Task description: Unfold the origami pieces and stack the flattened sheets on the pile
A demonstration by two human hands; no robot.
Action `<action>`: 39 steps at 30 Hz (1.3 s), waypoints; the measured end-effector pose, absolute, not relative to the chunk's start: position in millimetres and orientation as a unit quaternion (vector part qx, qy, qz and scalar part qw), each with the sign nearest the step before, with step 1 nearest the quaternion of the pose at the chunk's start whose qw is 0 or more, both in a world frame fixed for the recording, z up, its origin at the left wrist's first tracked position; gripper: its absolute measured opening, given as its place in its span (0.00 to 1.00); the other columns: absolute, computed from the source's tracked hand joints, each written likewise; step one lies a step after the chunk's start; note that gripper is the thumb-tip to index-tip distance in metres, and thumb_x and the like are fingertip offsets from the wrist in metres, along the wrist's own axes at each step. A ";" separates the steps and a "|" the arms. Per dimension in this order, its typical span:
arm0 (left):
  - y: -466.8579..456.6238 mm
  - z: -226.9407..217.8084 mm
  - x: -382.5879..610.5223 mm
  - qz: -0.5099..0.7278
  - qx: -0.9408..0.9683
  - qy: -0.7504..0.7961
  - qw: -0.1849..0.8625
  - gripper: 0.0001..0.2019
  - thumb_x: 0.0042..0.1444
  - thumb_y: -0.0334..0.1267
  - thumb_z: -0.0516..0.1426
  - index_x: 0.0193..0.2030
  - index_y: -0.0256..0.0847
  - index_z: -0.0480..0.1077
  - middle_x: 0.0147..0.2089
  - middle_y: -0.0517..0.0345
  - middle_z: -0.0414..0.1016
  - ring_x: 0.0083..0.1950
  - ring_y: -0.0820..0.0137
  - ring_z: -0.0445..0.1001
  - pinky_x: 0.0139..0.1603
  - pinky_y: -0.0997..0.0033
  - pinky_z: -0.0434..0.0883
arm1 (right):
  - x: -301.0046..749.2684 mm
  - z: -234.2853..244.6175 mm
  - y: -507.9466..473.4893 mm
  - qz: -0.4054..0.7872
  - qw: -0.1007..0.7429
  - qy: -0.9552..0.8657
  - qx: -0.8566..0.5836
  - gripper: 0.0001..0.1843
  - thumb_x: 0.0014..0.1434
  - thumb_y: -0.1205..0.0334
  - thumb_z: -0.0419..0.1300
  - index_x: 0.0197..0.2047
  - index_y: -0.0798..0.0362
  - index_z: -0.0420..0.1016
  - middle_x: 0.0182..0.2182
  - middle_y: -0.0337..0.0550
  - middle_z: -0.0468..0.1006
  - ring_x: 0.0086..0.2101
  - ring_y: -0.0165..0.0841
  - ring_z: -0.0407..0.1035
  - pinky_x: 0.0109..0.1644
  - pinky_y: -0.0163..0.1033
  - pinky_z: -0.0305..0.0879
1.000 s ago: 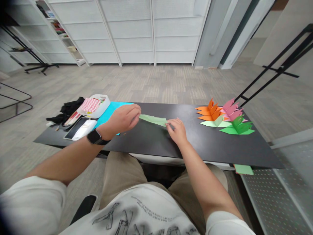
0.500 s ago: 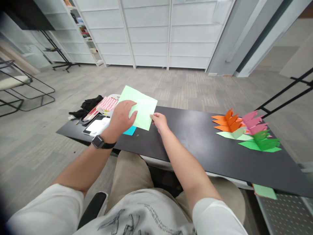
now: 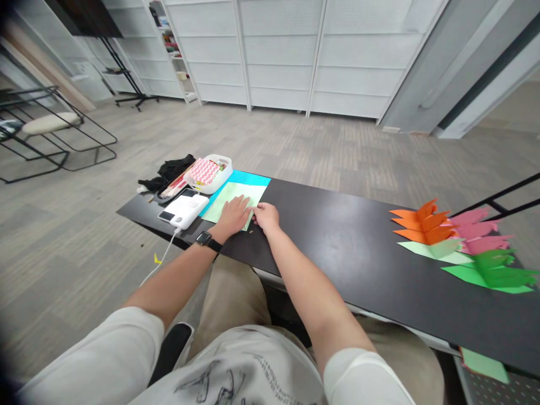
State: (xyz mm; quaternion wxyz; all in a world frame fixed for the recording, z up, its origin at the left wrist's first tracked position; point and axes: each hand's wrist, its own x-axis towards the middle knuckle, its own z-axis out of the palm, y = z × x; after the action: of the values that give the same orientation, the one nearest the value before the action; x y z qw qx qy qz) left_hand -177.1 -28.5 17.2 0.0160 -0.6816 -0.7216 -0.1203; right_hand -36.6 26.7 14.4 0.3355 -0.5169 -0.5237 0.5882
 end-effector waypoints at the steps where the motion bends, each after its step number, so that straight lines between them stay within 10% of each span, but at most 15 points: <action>1: -27.2 16.2 -177.9 -0.118 -0.679 -0.724 0.010 0.29 0.76 0.48 0.44 0.79 0.43 0.61 0.81 0.44 0.59 0.80 0.46 0.60 0.78 0.32 0.58 | -37.3 13.6 27.6 0.586 0.333 -0.529 -0.516 0.05 0.63 0.63 0.65 0.41 0.51 0.84 0.28 0.38 0.83 0.26 0.28 0.77 0.25 0.29 0.73; 10: -22.8 6.7 -189.4 -0.097 -0.646 -0.757 -0.006 0.33 0.75 0.53 0.44 0.80 0.42 0.59 0.83 0.41 0.54 0.82 0.41 0.54 0.79 0.25 0.51 | -11.1 7.1 35.0 0.526 0.321 -0.583 -0.529 0.23 0.59 0.62 0.70 0.58 0.49 0.80 0.39 0.40 0.85 0.25 0.27 0.76 0.22 0.30 0.70; 39: 10.0 15.4 -171.2 -0.055 -0.665 -0.744 -0.032 0.34 0.74 0.58 0.42 0.81 0.50 0.56 0.85 0.44 0.48 0.83 0.38 0.49 0.75 0.17 0.48 | 201.6 -2.3 15.5 0.434 0.488 -0.539 -0.532 0.24 0.55 0.41 0.64 0.46 0.51 0.81 0.35 0.43 0.82 0.33 0.34 0.74 0.34 0.39 0.73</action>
State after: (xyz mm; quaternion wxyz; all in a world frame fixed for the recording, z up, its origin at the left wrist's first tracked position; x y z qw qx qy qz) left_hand -171.2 10.0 15.4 -0.0319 -0.6650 -0.7441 -0.0555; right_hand 201.6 15.5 -2.3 0.4880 -0.5320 -0.5388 0.4343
